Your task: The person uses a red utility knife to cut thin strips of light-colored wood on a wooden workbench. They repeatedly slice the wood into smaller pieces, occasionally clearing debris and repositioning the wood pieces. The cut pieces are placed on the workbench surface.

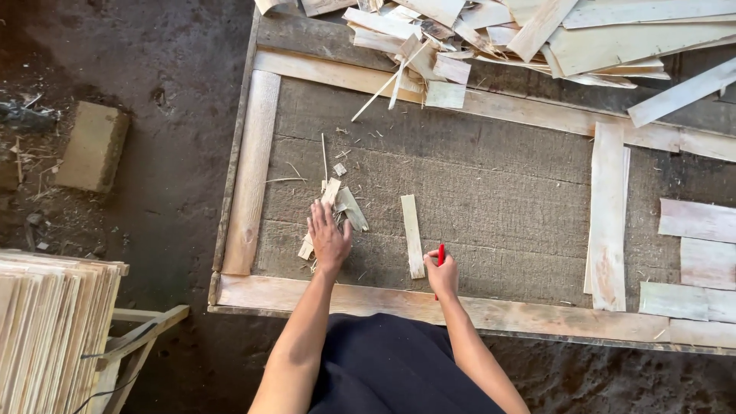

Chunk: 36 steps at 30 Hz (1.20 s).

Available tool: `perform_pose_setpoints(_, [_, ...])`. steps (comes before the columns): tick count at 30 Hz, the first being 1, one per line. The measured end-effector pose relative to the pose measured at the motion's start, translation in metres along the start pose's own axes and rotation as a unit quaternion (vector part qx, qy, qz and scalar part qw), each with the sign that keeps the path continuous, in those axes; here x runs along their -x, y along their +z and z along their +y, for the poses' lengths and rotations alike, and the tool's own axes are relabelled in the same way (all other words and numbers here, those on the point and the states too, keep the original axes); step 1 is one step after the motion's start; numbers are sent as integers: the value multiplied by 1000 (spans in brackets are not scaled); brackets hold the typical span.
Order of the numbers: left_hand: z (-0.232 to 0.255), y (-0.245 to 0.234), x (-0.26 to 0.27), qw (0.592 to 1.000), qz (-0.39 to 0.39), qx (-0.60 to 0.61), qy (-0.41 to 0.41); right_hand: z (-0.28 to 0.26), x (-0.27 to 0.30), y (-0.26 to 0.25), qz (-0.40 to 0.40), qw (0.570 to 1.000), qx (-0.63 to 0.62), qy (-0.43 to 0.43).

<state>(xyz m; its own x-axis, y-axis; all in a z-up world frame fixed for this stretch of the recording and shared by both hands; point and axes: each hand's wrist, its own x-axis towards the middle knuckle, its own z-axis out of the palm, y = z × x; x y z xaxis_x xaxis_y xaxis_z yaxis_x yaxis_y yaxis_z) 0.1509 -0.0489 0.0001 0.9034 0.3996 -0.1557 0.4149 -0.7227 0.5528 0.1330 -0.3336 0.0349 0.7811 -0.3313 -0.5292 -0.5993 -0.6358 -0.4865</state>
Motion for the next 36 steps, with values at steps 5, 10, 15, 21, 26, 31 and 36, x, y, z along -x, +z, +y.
perform_pose_setpoints(5, [21, -1, -13, 998, -23, -64, 0, 2, -1, -8, 5, 1000, -20, 9])
perform_pose_setpoints(10, [13, 23, -17, 993, 31, -110, 11, -6, 8, -19, 8, 999, -35, 28])
perform_pose_setpoints(15, [21, 21, -16, 990, 65, -119, 30, -11, 10, -19, -13, 999, -24, 28])
perform_pose_setpoints(21, [29, 45, -22, 991, 63, -120, -14, 7, -20, 7, -26, 999, -34, 22])
perform_pose_setpoints(26, [7, 40, -21, 990, 77, -107, 59, -4, -16, 2, -22, 999, -34, 11])
perform_pose_setpoints(31, [-30, 48, -32, 974, 99, -156, 127, 10, -22, 12, -26, 999, -31, -3])
perform_pose_setpoints(36, [-46, 43, -55, 965, 76, -201, 153, 10, -21, 11, -23, 999, -36, -5])
